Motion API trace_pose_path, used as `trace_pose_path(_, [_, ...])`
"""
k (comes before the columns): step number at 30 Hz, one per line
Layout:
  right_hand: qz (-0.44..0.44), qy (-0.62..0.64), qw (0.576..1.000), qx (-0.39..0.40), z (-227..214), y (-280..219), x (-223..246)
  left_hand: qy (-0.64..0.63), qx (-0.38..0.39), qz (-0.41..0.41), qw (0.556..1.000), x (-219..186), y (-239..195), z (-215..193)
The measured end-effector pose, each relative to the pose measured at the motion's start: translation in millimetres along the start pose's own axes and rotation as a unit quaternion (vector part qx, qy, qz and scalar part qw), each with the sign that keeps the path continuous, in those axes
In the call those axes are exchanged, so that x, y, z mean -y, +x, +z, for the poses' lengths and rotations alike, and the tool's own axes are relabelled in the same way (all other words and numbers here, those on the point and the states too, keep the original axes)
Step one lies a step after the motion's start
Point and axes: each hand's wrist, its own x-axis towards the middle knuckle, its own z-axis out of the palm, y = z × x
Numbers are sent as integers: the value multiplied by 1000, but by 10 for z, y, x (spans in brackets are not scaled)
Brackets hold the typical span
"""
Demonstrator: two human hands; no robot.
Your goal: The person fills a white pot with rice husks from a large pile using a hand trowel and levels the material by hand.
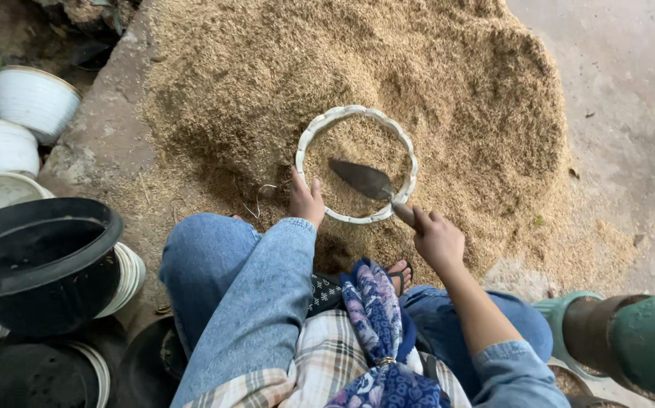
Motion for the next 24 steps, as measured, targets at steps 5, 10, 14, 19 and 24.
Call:
trace_pose_path(5, [113,67,987,90,-479,421,-230,54,19,35,998,-55,-14,-224])
trace_pose_path(10, [280,99,931,211,-82,555,-1148,8,-25,-3,1000,-171,69,-240])
trace_pose_path(14, [327,114,890,296,1066,491,-1762,-38,-11,-74,997,150,345,43])
trace_pose_path(19, [383,240,822,346,1742,788,-1642,-71,-86,-35,993,518,518,495])
trace_pose_path(24, [401,300,803,322,2713,1304,-1436,-67,-111,-4,992,420,399,478])
